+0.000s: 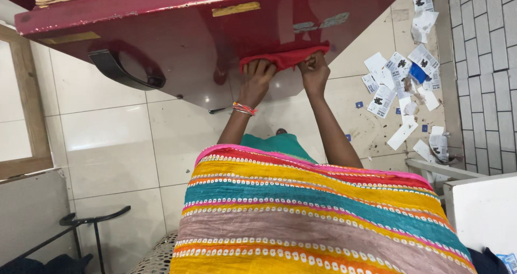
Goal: The person wipes the surface of a maroon-colored cabinet using a red cloth. They clean the top, front, and side panels in a repetitive wiping motion.
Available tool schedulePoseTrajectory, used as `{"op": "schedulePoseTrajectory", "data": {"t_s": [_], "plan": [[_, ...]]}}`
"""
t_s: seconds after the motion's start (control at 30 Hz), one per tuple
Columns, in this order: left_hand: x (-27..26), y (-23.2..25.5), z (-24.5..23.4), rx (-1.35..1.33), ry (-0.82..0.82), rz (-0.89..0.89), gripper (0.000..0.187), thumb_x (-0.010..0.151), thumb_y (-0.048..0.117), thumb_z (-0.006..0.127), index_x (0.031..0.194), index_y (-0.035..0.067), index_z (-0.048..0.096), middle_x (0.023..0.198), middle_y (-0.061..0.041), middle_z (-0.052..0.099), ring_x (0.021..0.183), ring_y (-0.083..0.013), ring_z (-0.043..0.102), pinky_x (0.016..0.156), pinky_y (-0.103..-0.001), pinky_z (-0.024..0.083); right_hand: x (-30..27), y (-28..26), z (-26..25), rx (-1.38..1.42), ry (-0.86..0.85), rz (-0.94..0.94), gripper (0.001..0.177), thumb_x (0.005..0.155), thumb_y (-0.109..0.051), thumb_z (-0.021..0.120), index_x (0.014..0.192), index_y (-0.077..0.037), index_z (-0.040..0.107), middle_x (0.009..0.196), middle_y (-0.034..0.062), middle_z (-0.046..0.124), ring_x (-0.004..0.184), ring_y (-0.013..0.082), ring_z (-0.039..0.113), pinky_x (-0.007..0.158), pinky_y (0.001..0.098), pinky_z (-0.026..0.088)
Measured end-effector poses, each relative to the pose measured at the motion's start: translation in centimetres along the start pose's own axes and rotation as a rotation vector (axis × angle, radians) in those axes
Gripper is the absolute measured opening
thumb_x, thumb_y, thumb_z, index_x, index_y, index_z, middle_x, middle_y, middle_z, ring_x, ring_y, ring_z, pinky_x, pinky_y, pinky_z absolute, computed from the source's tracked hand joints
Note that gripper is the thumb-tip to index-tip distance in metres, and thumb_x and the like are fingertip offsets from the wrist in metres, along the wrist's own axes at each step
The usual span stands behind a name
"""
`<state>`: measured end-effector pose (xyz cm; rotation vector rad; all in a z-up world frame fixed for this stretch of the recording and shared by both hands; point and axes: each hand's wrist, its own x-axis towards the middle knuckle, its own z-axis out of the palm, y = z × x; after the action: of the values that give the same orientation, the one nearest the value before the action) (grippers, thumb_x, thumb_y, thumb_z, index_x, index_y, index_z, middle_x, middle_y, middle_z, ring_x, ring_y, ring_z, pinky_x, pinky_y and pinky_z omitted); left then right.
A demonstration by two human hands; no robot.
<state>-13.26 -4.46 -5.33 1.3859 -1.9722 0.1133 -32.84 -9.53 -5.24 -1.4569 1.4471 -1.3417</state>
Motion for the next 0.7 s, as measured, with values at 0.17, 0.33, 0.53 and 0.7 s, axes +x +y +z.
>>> {"op": "schedulePoseTrajectory", "data": {"t_s": [0.17, 0.33, 0.53, 0.7], "plan": [[1.7, 2.1, -1.0, -0.042, 0.019, 0.028, 0.032, 0.089, 0.006, 0.068, 0.121, 0.009, 0.069, 0.123, -0.009, 0.059, 0.119, -0.0294, 0.054, 0.101, -0.051, 0.043, 1.2, 0.9, -1.7, 0.097, 0.092, 0.005, 0.02, 0.092, 0.002, 0.077, 0.094, -0.005, 0.059, 0.08, -0.0019, 0.057, 0.072, 0.006, 0.052, 0.069, 0.0221, 0.046], [7.6, 6.7, -3.8, -0.001, 0.228, 0.175, 0.033, 0.097, 0.007, 0.068, 0.129, 0.001, 0.065, 0.142, -0.012, 0.052, 0.146, -0.0309, 0.04, 0.118, -0.055, 0.038, 5.8, -3.1, -6.4, 0.217, 0.189, -0.185, 0.022, 0.095, 0.01, 0.069, 0.101, -0.005, 0.054, 0.093, -0.002, 0.056, 0.084, 0.0074, 0.057, 0.078, 0.0225, 0.051], [11.8, 7.3, -4.6, 0.067, 0.279, 0.287, 0.032, 0.099, 0.0, 0.065, 0.13, -0.001, 0.07, 0.15, -0.01, 0.05, 0.151, -0.0269, 0.038, 0.114, -0.037, 0.048, 9.6, -8.0, -11.4, 0.13, 0.251, -0.499, 0.035, 0.096, 0.012, 0.083, 0.113, -0.004, 0.057, 0.132, 0.003, 0.041, 0.109, 0.0128, 0.059, 0.088, 0.0295, 0.059], [7.9, 5.2, -0.9, 0.114, 0.14, 0.315, 0.026, 0.102, 0.007, 0.068, 0.127, 0.005, 0.073, 0.151, -0.008, 0.051, 0.152, -0.0241, 0.038, 0.114, -0.039, 0.049, 9.4, -7.5, -12.1, 0.078, 0.2, -0.419, 0.062, 0.089, 0.007, 0.087, 0.137, -0.006, 0.051, 0.14, 0.0048, 0.039, 0.105, 0.0108, 0.059, 0.089, 0.0305, 0.061]]}}
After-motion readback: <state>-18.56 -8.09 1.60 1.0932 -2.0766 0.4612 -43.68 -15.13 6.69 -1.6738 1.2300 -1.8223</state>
